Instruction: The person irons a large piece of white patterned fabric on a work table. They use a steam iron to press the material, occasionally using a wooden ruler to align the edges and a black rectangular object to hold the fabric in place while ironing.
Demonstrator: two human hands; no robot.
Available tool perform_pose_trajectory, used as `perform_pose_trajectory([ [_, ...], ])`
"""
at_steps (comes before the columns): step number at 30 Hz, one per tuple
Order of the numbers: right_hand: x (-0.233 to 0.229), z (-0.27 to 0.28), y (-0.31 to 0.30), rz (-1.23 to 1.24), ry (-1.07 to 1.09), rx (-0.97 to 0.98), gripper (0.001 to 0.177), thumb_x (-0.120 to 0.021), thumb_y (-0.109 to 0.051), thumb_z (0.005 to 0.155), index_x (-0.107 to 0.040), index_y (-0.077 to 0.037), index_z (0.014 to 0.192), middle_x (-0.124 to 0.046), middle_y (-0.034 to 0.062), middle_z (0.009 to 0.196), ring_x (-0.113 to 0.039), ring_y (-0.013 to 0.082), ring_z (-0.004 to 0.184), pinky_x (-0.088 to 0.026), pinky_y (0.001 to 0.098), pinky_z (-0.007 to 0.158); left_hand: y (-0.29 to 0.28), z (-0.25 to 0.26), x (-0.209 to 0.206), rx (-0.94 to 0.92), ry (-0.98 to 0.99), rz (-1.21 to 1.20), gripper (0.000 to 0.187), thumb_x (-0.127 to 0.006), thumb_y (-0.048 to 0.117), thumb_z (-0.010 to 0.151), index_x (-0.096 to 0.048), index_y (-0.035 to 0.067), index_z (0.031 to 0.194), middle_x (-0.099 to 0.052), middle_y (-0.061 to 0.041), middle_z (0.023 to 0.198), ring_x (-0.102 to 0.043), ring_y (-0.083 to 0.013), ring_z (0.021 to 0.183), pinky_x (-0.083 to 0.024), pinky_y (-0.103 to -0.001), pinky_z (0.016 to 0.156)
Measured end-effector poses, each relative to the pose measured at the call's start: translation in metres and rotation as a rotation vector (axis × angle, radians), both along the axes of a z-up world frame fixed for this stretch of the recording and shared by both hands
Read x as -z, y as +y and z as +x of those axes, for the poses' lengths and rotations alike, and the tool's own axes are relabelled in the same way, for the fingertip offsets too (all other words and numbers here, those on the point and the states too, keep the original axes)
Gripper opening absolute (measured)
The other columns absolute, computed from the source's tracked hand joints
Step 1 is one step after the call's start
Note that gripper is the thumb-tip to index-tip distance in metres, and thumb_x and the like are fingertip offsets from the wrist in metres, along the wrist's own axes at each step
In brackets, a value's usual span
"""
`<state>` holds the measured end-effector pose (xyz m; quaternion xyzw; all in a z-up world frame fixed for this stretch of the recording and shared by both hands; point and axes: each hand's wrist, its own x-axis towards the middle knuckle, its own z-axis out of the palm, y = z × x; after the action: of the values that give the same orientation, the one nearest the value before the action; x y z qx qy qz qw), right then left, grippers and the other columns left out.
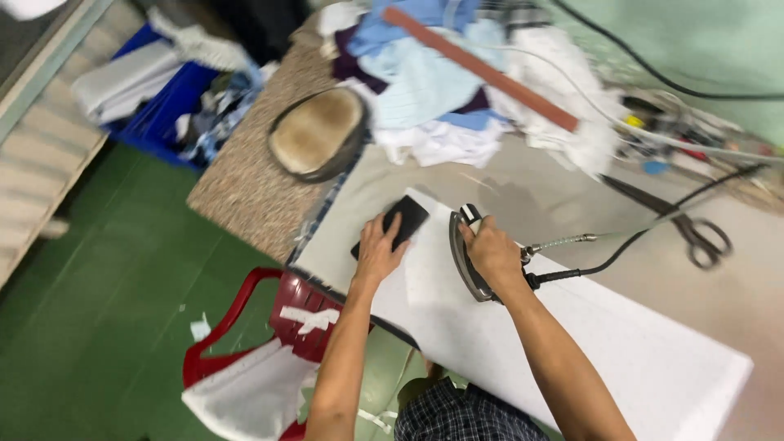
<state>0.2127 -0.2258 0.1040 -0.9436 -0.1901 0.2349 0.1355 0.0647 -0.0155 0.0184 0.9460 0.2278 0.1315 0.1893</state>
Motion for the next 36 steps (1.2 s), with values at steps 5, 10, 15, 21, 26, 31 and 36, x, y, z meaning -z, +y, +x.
perform_pose_trajectory([
  [5, -0.028, 0.000, -0.103, -0.006, 0.062, 0.197, 0.053, -0.039, -0.058, 0.105, -0.052, -0.006, 0.108, -0.073, 0.0246, 0.092, -0.076, 0.0413, 0.092, -0.061, 0.0517, 0.079, -0.056, 0.075, -0.021, 0.568, 0.395, -0.032, 0.076, -0.069, 0.020, 0.095, -0.034, 0.031, 0.162, -0.042, -0.019, 0.158, -0.034, -0.0333, 0.149, -0.017, -0.053, 0.125],
  [10, -0.056, -0.002, -0.220, -0.016, 0.100, 0.389, 0.052, -0.041, -0.054, 0.105, -0.056, -0.004, 0.108, -0.075, 0.0292, 0.095, -0.076, 0.0451, 0.095, -0.060, 0.0541, 0.081, -0.144, 0.124, -0.043, 0.752, 0.660, 0.032, 0.086, -0.071, 0.013, 0.092, -0.027, 0.031, 0.164, -0.034, -0.006, 0.167, -0.024, -0.0244, 0.156, -0.005, -0.058, 0.127],
  [15, -0.051, -0.008, -0.326, -0.041, 0.071, 0.571, 0.050, -0.043, -0.051, 0.104, -0.055, -0.003, 0.110, -0.074, 0.0316, 0.094, -0.076, 0.0474, 0.093, -0.060, 0.0559, 0.080, -0.254, 0.154, -0.038, 0.898, 0.689, 0.072, 0.089, -0.077, 0.011, 0.087, -0.032, 0.028, 0.162, -0.039, -0.008, 0.164, -0.029, -0.0249, 0.154, -0.011, -0.061, 0.125],
  [21, -0.049, -0.007, -0.408, -0.106, 0.117, 0.793, 0.057, -0.043, -0.056, 0.103, -0.057, -0.003, 0.122, -0.075, 0.0328, 0.106, -0.072, 0.0505, 0.105, -0.058, 0.0593, 0.085, -0.388, 0.163, -0.041, 1.040, 0.620, 0.053, 0.087, -0.081, 0.010, 0.082, -0.039, 0.016, 0.159, -0.045, -0.018, 0.159, -0.036, -0.0351, 0.150, -0.022, -0.067, 0.119],
  [26, -0.018, 0.008, -0.462, -0.135, 0.081, 0.916, 0.060, -0.044, -0.059, 0.104, -0.056, -0.004, 0.126, -0.074, 0.0334, 0.108, -0.071, 0.0529, 0.103, -0.057, 0.0625, 0.082, -0.450, 0.150, -0.043, 1.003, 0.507, 0.028, 0.082, -0.081, 0.005, 0.080, -0.048, 0.015, 0.155, -0.049, -0.018, 0.157, -0.039, -0.0361, 0.150, -0.020, -0.068, 0.119],
  [31, -0.033, 0.012, -0.470, -0.112, 0.065, 0.865, 0.064, -0.041, -0.055, 0.107, -0.056, 0.004, 0.129, -0.071, 0.0398, 0.111, -0.069, 0.0564, 0.107, -0.056, 0.0633, 0.086, -0.419, 0.151, -0.035, 0.869, 0.407, -0.039, 0.066, -0.075, 0.010, 0.088, -0.054, 0.018, 0.150, -0.047, -0.015, 0.158, -0.041, -0.0335, 0.149, -0.023, -0.062, 0.120],
  [36, -0.039, 0.014, -0.474, -0.185, 0.090, 0.735, 0.070, -0.037, -0.061, 0.105, -0.056, 0.002, 0.128, -0.071, 0.0374, 0.115, -0.068, 0.0557, 0.108, -0.054, 0.0624, 0.086, -0.252, 0.151, 0.033, 0.550, 0.305, 0.173, 0.079, -0.079, 0.033, 0.083, -0.046, 0.024, 0.154, -0.045, -0.011, 0.157, -0.051, -0.0394, 0.130, -0.038, -0.057, 0.108],
])
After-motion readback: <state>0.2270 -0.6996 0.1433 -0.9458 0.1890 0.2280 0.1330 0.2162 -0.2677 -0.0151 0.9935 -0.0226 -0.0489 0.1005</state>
